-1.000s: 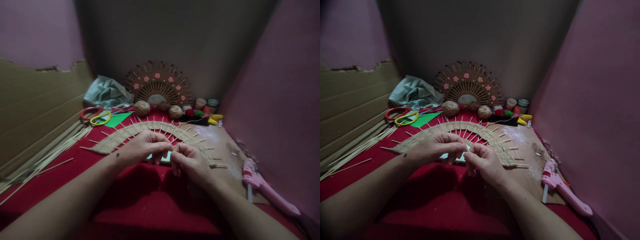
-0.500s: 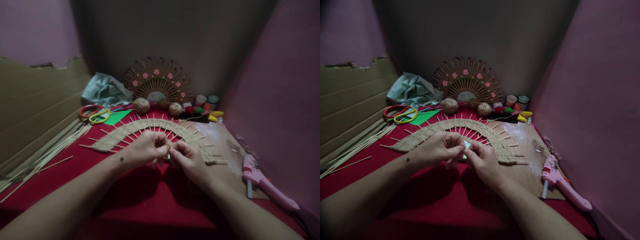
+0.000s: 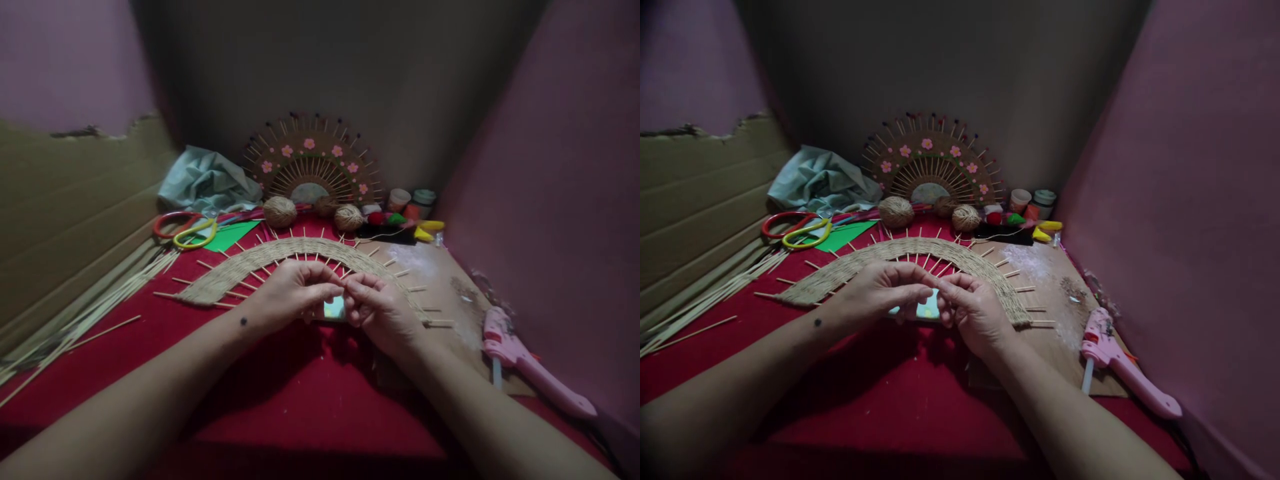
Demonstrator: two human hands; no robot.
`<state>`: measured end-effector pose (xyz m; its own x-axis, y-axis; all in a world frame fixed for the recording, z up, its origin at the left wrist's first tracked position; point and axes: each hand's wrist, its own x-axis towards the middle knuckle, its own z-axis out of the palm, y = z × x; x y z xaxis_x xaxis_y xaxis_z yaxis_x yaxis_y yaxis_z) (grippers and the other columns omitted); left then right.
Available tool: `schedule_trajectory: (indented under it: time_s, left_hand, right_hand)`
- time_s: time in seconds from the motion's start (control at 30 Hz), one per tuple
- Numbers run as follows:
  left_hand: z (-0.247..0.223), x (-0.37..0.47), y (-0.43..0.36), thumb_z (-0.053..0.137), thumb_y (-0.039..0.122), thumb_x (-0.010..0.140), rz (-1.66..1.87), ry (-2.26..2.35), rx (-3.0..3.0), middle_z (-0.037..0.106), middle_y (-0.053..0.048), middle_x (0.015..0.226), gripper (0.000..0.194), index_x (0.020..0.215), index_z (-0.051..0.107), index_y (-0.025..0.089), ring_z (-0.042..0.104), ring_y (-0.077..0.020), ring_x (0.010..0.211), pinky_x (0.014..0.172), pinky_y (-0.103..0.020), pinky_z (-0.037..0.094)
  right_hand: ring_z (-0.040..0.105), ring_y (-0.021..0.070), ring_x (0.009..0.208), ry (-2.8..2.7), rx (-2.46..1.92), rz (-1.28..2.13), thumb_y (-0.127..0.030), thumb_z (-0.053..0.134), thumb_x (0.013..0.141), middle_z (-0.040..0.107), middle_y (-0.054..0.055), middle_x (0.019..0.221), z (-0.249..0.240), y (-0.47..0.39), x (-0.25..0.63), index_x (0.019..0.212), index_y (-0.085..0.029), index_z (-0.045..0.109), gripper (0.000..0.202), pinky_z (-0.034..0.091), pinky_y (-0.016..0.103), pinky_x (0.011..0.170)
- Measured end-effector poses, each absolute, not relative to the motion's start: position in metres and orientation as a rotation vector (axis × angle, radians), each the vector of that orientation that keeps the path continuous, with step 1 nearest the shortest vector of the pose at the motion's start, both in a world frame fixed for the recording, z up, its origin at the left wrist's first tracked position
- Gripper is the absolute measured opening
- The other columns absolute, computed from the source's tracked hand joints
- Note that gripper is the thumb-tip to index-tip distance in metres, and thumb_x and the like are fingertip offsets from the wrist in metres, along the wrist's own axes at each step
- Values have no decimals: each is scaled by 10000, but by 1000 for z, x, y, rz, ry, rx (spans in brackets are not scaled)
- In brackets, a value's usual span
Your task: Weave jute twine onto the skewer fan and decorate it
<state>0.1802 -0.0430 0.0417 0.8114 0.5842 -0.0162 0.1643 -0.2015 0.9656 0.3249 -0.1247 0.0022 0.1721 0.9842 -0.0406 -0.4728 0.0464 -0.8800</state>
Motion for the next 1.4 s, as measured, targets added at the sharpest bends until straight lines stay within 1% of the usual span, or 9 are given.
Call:
schedule_trajectory:
  time_s: [0.27,0.37,0.5,0.67,0.87,1.0,1.2,1.3,1.4]
  left_hand:
    - [34,178,-45,475,308,881,451,569,2063,593,9,575,246,919,646,136,529,-84,473,449,-182,420]
    - [28,178,-43,442,224,890,568,463,2381,626,-9,655,216,875,644,151,567,-98,581,551,-203,463]
    - [14,180,-41,400,156,882,762,271,2773,651,-77,795,215,875,611,121,598,-160,750,713,-322,508]
    - [5,179,-47,386,173,890,879,328,2974,628,-86,751,208,850,578,102,571,-173,651,592,-323,506]
    - [11,177,-50,410,142,873,899,347,2801,633,-71,783,164,870,574,135,595,-157,745,703,-316,518]
    - [7,178,-46,414,156,881,876,251,2883,629,-95,801,170,941,563,103,592,-175,740,662,-324,516]
    - [8,179,-55,417,209,879,907,419,3173,601,-62,673,204,768,566,123,545,-174,547,464,-289,431]
    - [13,179,-59,441,218,856,858,542,3185,611,-60,673,192,757,581,132,547,-171,548,472,-278,406]
    - [18,178,-55,460,187,811,902,537,2948,611,-29,673,158,722,583,145,529,-134,569,510,-249,387]
  right_hand:
    - [466,53,401,-862,-1134,1048,-358,711,700,603,-27,544,4,-131,319,725,-152,672,210,363,183,408]
    - [454,54,409,-929,-1215,949,-344,701,704,589,-29,529,7,-133,317,682,-148,666,200,354,188,412]
    - [435,57,399,-971,-1261,891,-335,702,702,544,-40,461,6,-134,315,633,-150,639,207,334,189,406]
    - [444,56,398,-921,-1259,942,-339,712,699,563,-26,474,3,-136,313,633,-143,637,220,343,187,407]
    - [480,53,404,-816,-1198,1058,-375,736,685,603,-13,555,1,-135,316,676,-144,634,253,346,173,385]
    - [477,45,397,-769,-1207,1060,-377,738,688,594,-15,544,0,-135,317,669,-141,621,264,339,160,375]
    - [455,49,367,-772,-1262,1086,-397,744,665,596,-10,506,-1,-135,312,669,-136,633,284,313,158,344]
    - [465,51,372,-830,-1257,1068,-372,756,649,587,-10,474,-1,-134,313,661,-129,654,264,339,158,362]
    - [493,52,387,-789,-1178,1091,-345,765,643,613,-7,527,-1,-132,318,690,-137,660,238,364,158,371]
